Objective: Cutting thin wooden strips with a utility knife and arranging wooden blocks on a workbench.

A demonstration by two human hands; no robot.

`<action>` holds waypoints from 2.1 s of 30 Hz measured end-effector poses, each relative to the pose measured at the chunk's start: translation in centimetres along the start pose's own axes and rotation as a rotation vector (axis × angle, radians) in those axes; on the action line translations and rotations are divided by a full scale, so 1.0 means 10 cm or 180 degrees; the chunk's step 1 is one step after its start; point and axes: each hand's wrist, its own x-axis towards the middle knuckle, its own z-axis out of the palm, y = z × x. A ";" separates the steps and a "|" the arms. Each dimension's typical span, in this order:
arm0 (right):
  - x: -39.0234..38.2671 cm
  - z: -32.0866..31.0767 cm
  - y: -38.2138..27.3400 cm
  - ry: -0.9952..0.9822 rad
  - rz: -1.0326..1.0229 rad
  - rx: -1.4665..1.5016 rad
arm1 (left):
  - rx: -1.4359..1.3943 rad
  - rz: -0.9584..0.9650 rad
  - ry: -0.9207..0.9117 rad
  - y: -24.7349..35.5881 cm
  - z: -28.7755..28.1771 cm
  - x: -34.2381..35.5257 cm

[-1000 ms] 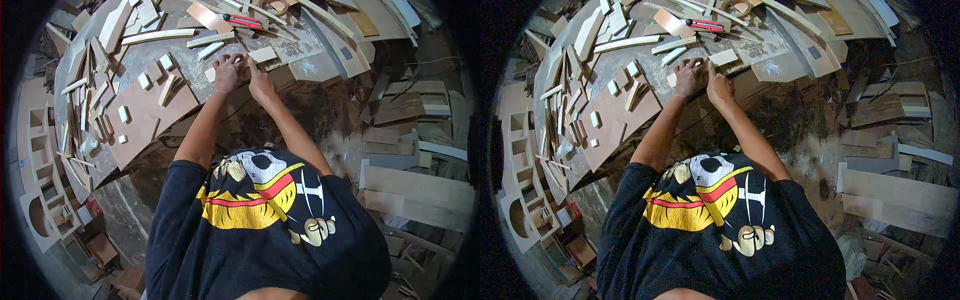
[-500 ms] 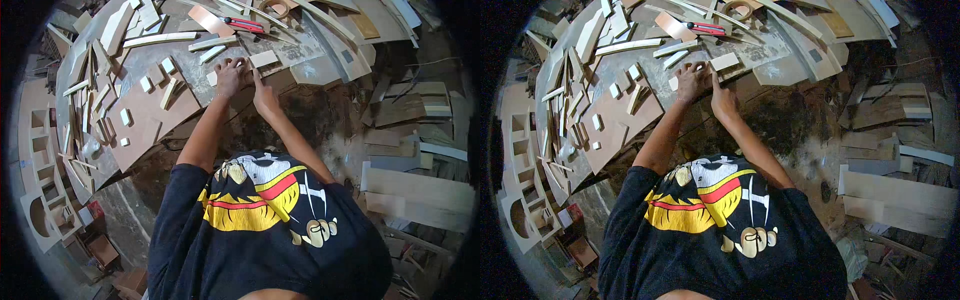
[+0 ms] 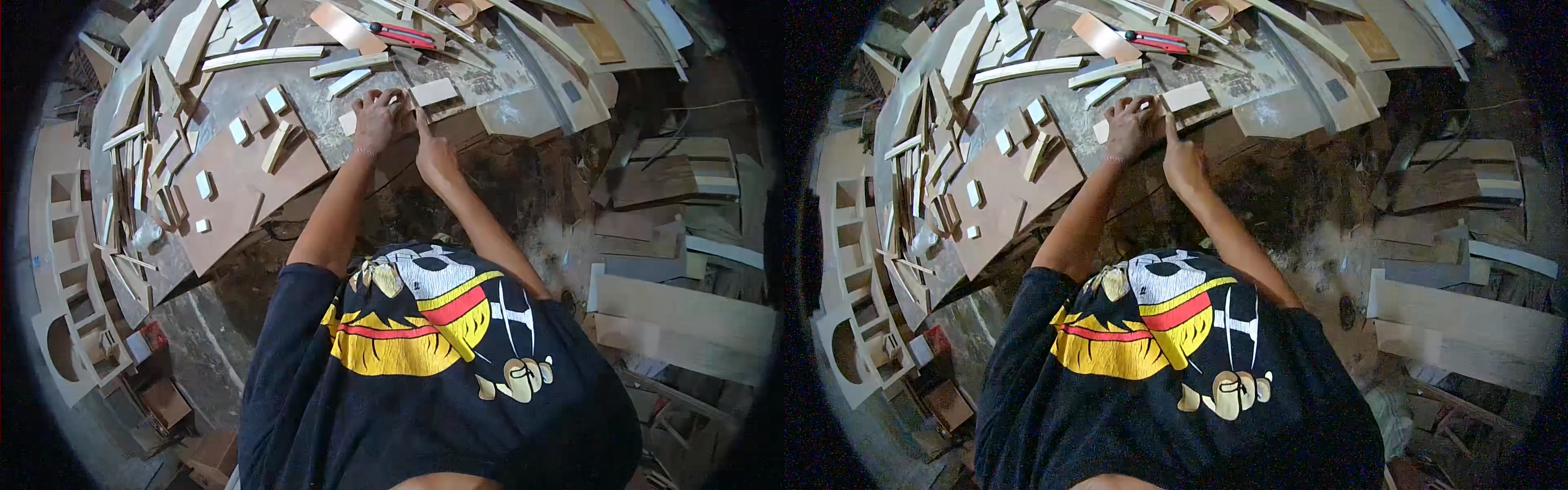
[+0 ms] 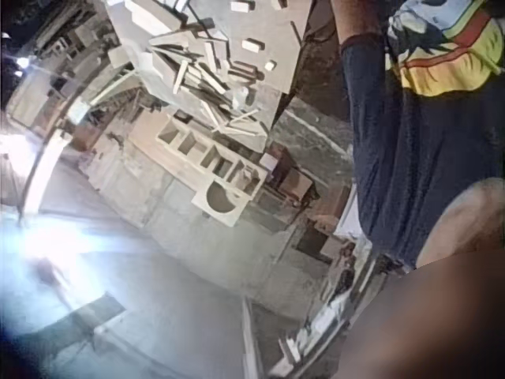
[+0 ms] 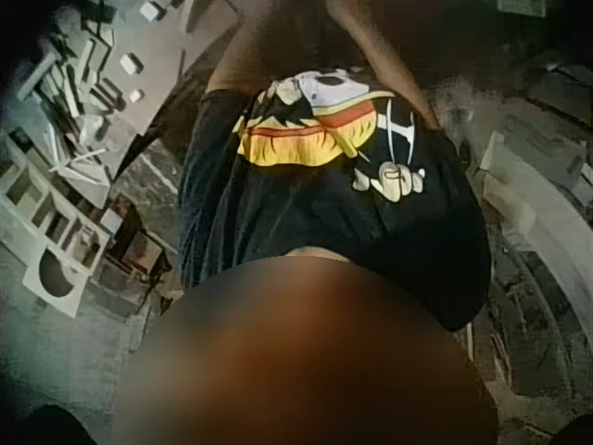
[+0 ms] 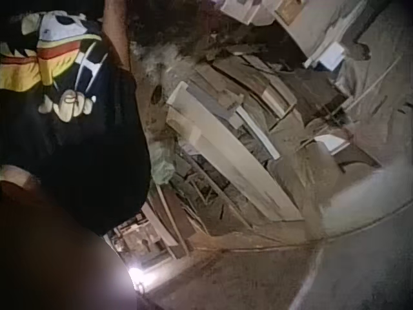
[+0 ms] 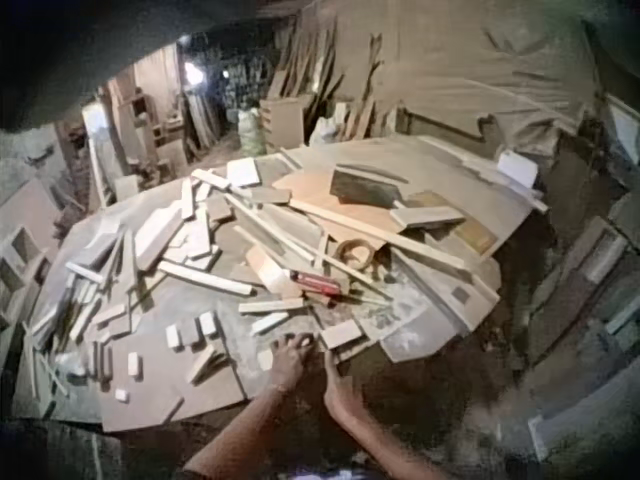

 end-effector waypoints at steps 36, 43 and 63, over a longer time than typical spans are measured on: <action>0.03 -0.07 -0.02 0.0331 -0.0317 0.0091 | -0.0091 -0.0050 0.0033 0.02 -0.04 0.01; 0.05 -0.04 -0.01 -0.0161 0.0061 0.0001 | -0.0043 0.0006 -0.0008 0.00 -0.01 -0.01; -0.06 -0.06 0.01 -0.0131 -0.0078 0.0235 | 0.0079 -0.0020 -0.0009 -0.06 0.06 0.01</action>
